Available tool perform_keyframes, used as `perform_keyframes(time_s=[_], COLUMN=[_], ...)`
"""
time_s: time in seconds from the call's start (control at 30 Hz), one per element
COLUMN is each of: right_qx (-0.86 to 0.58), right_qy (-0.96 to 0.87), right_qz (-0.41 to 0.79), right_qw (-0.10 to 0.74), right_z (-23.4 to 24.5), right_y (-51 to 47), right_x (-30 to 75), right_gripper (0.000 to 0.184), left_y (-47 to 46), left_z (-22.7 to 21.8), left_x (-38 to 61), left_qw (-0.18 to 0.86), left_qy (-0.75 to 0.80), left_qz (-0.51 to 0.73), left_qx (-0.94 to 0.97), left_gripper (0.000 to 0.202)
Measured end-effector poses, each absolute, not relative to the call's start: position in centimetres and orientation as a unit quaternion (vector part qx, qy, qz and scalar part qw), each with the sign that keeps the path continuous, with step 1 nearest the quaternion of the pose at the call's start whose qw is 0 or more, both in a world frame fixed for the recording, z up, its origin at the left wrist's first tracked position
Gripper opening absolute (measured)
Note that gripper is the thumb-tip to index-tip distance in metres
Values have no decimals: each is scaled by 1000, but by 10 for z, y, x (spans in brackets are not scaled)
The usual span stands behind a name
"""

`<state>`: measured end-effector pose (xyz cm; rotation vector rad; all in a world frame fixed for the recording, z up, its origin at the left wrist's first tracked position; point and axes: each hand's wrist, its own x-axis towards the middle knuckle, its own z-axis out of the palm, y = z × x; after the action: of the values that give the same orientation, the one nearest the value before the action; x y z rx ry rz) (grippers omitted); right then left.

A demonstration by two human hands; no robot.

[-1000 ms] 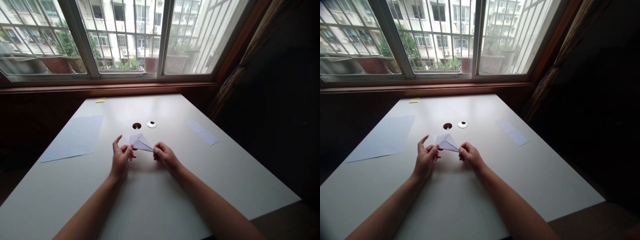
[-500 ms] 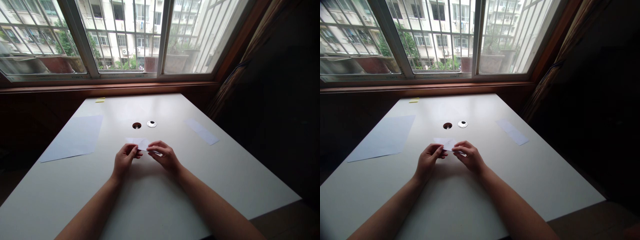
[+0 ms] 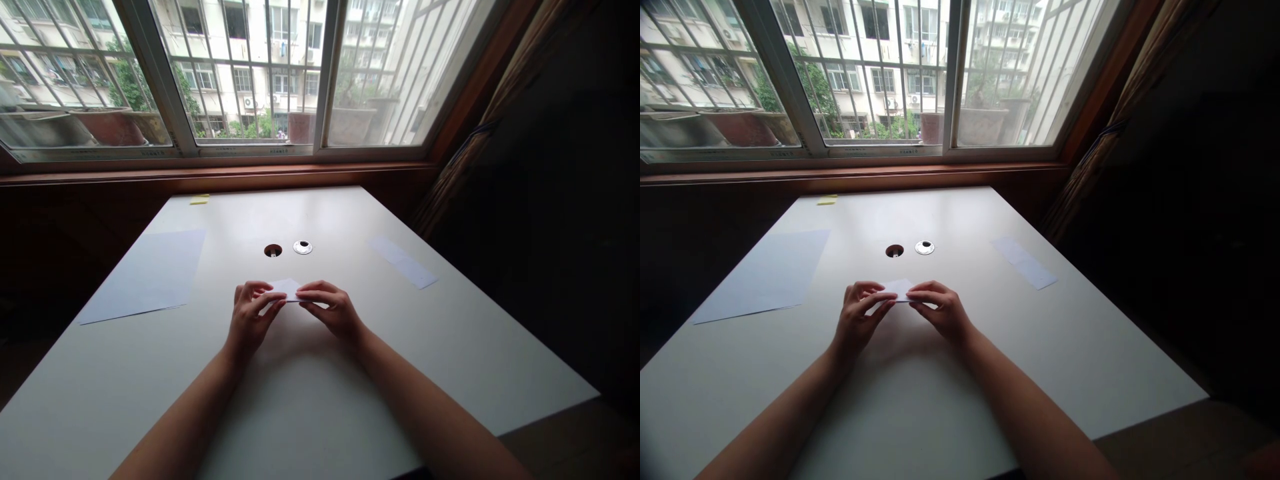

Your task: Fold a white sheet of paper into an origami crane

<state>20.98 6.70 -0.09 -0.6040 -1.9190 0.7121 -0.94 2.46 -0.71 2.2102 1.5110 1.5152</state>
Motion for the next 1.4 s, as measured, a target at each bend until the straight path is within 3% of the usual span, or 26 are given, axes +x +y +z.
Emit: perform_keyframes(time_s=[0.3,0.57,0.73,0.93,1.4], right_qx=[-244,-251,-257,-259,-261], right_qy=[-784,-785,-831,-854,-885], right_qz=[331,350,249,117,19], right_qw=[465,444,425,437,385], right_z=[-6,-6,-1,0,4], right_y=[75,76,72,67,57], right_x=[214,217,218,213,208], right_gripper=[21,23,31,16,13], left_y=[27,27,27,21,16], left_z=[-10,-6,-7,-4,-4], left_x=[-12,-14,-15,-8,-4], left_qw=[121,77,9,-42,-79], left_qy=[446,425,431,426,425], left_qz=[485,476,451,412,413], left_qx=[742,766,781,804,802], left_gripper=[20,23,21,18,13])
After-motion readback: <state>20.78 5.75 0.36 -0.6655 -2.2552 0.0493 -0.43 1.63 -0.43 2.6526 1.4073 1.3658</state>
